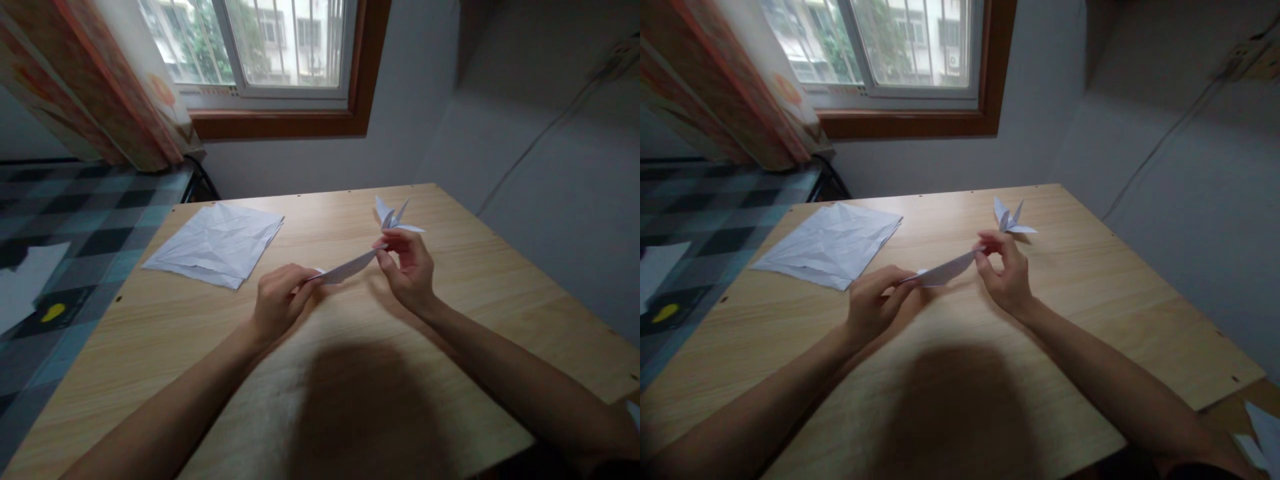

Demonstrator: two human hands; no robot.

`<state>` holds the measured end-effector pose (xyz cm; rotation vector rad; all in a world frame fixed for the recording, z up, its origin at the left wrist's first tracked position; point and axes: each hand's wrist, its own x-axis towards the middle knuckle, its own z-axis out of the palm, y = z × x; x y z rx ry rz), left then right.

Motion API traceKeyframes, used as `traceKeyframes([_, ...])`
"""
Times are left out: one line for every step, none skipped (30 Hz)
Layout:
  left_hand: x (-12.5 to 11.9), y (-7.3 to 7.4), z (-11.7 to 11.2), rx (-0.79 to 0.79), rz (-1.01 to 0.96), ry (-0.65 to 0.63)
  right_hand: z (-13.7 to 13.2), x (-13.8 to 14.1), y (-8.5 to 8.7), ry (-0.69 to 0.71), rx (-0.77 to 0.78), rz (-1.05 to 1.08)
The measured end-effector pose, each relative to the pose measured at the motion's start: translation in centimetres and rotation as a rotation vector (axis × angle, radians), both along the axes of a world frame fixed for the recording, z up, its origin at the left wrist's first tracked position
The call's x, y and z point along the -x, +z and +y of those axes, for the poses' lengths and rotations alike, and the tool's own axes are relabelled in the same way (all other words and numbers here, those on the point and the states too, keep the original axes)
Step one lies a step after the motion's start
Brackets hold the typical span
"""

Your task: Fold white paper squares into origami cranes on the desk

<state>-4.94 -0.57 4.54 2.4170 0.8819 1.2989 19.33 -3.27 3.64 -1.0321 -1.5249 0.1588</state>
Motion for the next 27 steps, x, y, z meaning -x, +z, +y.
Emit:
traceKeyframes([-0.3, 0.5, -0.4, 0.061, -0.101, 0.071, 0.2, 0.5, 0.0, 0.047, 0.061, 0.101])
traceKeyframes([-0.6, 1.1, -0.7, 0.131, -0.203, 0.142, 0.3, 1.0, -0.1, 0.128, 0.134, 0.180])
traceKeyframes([-0.9, 1.5, -1.0, 0.208, -0.302, 0.214, 0.3, 1.6, -0.1, 0.238, 0.217, 0.238])
traceKeyframes([-1.2, 1.8, -1.2, 0.284, -0.372, 0.261, 0.3, 2.2, -0.2, 0.361, 0.308, 0.282])
traceKeyframes([-1.5, 2.1, -1.3, 0.360, -0.416, 0.289, 0.2, 2.8, -0.2, 0.475, 0.392, 0.325])
traceKeyframes([-1.7, 2.1, -1.4, 0.430, -0.441, 0.302, 0.1, 3.4, -0.1, 0.562, 0.460, 0.371])
traceKeyframes([-1.9, 2.1, -1.4, 0.493, -0.449, 0.301, 0.0, 3.9, -0.1, 0.615, 0.513, 0.424])
traceKeyframes([-2.1, 1.9, -1.3, 0.549, -0.449, 0.293, -0.1, 4.3, -0.1, 0.631, 0.555, 0.482])
traceKeyframes([-2.2, 1.6, -1.1, 0.594, -0.450, 0.284, -0.1, 4.7, -0.2, 0.617, 0.592, 0.542])
traceKeyframes([-2.3, 1.2, -1.0, 0.632, -0.449, 0.274, -0.1, 4.9, -0.2, 0.584, 0.631, 0.597])
traceKeyframes([-2.2, 0.8, -0.7, 0.664, -0.450, 0.265, -0.1, 5.0, -0.4, 0.540, 0.670, 0.646])
traceKeyframes([-2.2, 0.4, -0.5, 0.696, -0.449, 0.258, 0.0, 5.1, -0.5, 0.498, 0.709, 0.683])
traceKeyframes([-2.1, 0.0, -0.2, 0.728, -0.453, 0.252, 0.1, 5.0, -0.7, 0.460, 0.744, 0.710])
traceKeyframes([-1.9, -0.4, 0.1, 0.756, -0.463, 0.249, 0.2, 4.9, -0.9, 0.430, 0.770, 0.729])
traceKeyframes([-1.8, -0.8, 0.4, 0.780, -0.475, 0.245, 0.3, 4.8, -1.0, 0.405, 0.788, 0.740])
traceKeyframes([-1.6, -1.1, 0.7, 0.793, -0.490, 0.244, 0.3, 4.7, -1.2, 0.383, 0.797, 0.745])
traceKeyframes([-1.5, -1.5, 1.0, 0.787, -0.511, 0.253, 0.3, 4.6, -1.4, 0.363, 0.800, 0.744])
traceKeyframes([-1.4, -1.8, 1.2, 0.767, -0.536, 0.272, 0.4, 4.6, -1.6, 0.345, 0.800, 0.742])
traceKeyframes([-1.4, -2.1, 1.5, 0.735, -0.572, 0.297, 0.4, 4.7, -1.8, 0.335, 0.800, 0.737])
traceKeyframes([-1.4, -2.2, 1.7, 0.714, -0.613, 0.311, 0.5, 4.8, -1.9, 0.330, 0.793, 0.730])
traceKeyframes([-1.5, -2.3, 1.8, 0.708, -0.666, 0.314, 0.5, 4.9, -2.1, 0.325, 0.773, 0.717])
traceKeyframes([-1.6, -2.3, 1.9, 0.721, -0.725, 0.303, 0.6, 5.1, -2.3, 0.308, 0.735, 0.703])
traceKeyframes([-1.7, -2.2, 1.9, 0.746, -0.774, 0.283, 0.6, 5.2, -2.4, 0.270, 0.679, 0.690])
traceKeyframes([-1.8, -2.1, 1.9, 0.772, -0.814, 0.265, 0.7, 5.3, -2.5, 0.215, 0.618, 0.687])
traceKeyframes([-1.9, -1.9, 1.9, 0.783, -0.838, 0.263, 0.6, 5.4, -2.5, 0.163, 0.567, 0.701])
traceKeyframes([-1.9, -1.8, 1.8, 0.785, -0.850, 0.270, 0.6, 5.4, -2.4, 0.134, 0.544, 0.733])
traceKeyframes([-1.9, -1.7, 1.7, 0.780, -0.851, 0.280, 0.5, 5.5, -2.2, 0.147, 0.557, 0.777])
